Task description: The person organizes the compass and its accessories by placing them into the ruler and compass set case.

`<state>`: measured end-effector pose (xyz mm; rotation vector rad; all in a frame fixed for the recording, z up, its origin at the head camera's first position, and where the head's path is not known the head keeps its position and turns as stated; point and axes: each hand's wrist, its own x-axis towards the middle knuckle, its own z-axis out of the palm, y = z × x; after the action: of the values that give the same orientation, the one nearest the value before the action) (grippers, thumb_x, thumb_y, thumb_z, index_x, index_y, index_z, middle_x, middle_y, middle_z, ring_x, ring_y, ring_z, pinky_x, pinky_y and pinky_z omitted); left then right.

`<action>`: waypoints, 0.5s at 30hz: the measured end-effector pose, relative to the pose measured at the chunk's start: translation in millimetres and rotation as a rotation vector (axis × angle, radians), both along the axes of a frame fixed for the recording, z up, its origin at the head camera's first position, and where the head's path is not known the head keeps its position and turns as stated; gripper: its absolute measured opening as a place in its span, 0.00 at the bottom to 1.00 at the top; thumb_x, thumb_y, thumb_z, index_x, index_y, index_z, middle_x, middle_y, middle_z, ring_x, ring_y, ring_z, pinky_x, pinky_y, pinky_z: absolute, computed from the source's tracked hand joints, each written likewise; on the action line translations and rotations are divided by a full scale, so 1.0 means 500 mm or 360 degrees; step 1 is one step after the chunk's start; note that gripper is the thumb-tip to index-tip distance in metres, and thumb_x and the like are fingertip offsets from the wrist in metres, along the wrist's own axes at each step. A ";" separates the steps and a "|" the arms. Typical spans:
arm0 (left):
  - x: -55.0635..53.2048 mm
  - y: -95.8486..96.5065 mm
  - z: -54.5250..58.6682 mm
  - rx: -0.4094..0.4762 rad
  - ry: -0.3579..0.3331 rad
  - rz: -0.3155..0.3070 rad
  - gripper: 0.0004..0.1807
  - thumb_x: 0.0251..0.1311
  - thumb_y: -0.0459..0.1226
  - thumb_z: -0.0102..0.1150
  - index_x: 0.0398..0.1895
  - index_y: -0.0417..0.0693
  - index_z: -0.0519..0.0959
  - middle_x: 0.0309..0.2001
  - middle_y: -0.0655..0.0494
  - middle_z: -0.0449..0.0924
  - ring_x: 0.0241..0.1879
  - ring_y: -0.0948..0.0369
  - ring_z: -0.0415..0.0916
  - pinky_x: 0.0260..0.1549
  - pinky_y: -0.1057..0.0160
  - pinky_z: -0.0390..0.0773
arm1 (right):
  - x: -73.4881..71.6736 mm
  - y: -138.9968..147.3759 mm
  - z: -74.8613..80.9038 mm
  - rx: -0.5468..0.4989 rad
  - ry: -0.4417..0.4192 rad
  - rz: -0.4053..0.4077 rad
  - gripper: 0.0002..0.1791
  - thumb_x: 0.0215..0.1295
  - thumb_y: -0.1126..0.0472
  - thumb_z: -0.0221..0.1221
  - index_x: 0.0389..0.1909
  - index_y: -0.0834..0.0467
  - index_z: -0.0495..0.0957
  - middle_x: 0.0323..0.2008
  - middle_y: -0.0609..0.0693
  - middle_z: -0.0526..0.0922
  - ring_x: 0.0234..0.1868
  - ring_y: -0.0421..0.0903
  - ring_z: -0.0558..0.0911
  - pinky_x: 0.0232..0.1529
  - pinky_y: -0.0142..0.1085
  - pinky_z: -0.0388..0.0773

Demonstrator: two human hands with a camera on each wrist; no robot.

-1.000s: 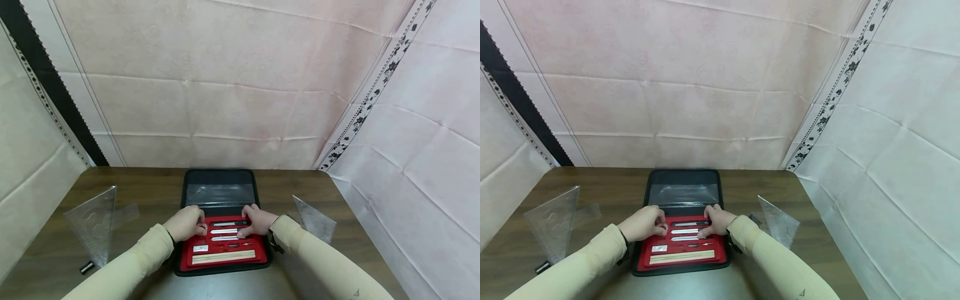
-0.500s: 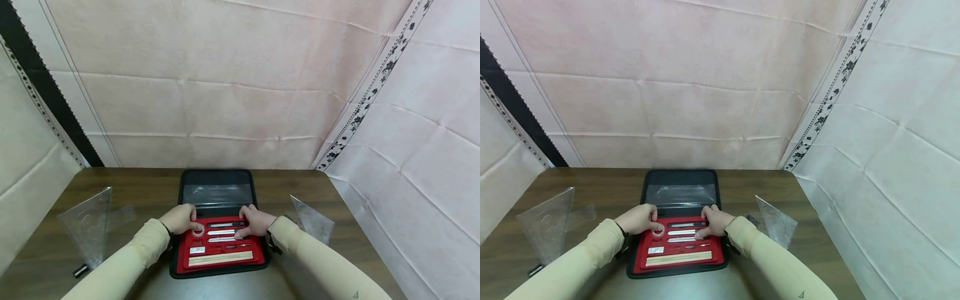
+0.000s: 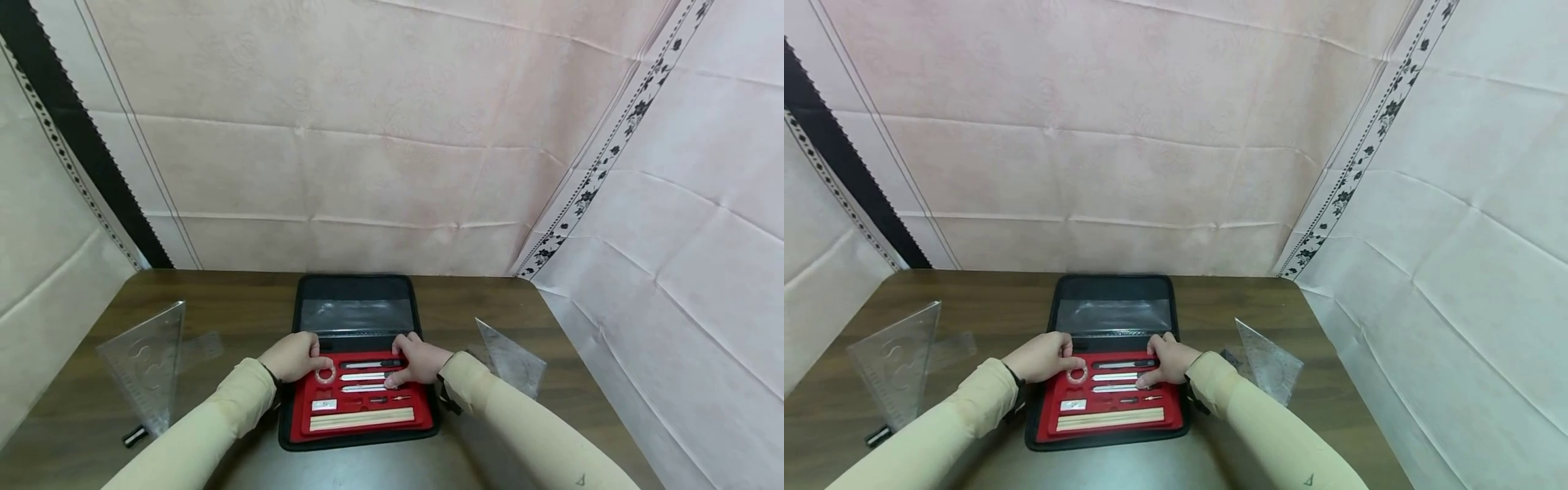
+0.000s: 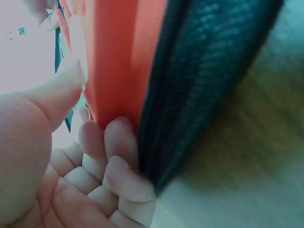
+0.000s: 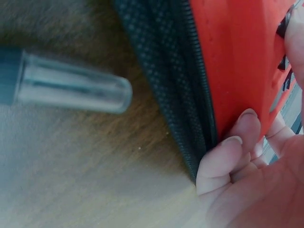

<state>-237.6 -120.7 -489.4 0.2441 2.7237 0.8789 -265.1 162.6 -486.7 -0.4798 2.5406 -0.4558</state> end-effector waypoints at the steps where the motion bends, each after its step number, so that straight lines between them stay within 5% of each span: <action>1: 0.000 -0.001 0.001 0.0000 0.0001 -0.0002 0.19 0.54 0.46 0.70 0.23 0.47 0.70 0.18 0.54 0.72 0.20 0.59 0.70 0.20 0.63 0.68 | -0.001 -0.001 0.000 0.0000 -0.0003 -0.0004 0.30 0.48 0.36 0.68 0.42 0.45 0.64 0.42 0.46 0.65 0.42 0.45 0.73 0.42 0.38 0.73; 15: 0.014 -0.043 0.026 -0.0058 -0.0050 -0.0052 0.15 0.56 0.46 0.68 0.25 0.48 0.73 0.20 0.55 0.73 0.23 0.59 0.70 0.24 0.62 0.68 | -0.002 -0.001 0.000 -0.0008 -0.0010 0.0007 0.30 0.48 0.36 0.69 0.42 0.46 0.65 0.42 0.47 0.65 0.42 0.45 0.72 0.43 0.38 0.73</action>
<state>-230.4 -142.4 -476.6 0.2647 2.6965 0.8168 -266.2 162.0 -486.5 -0.4852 2.5325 -0.4613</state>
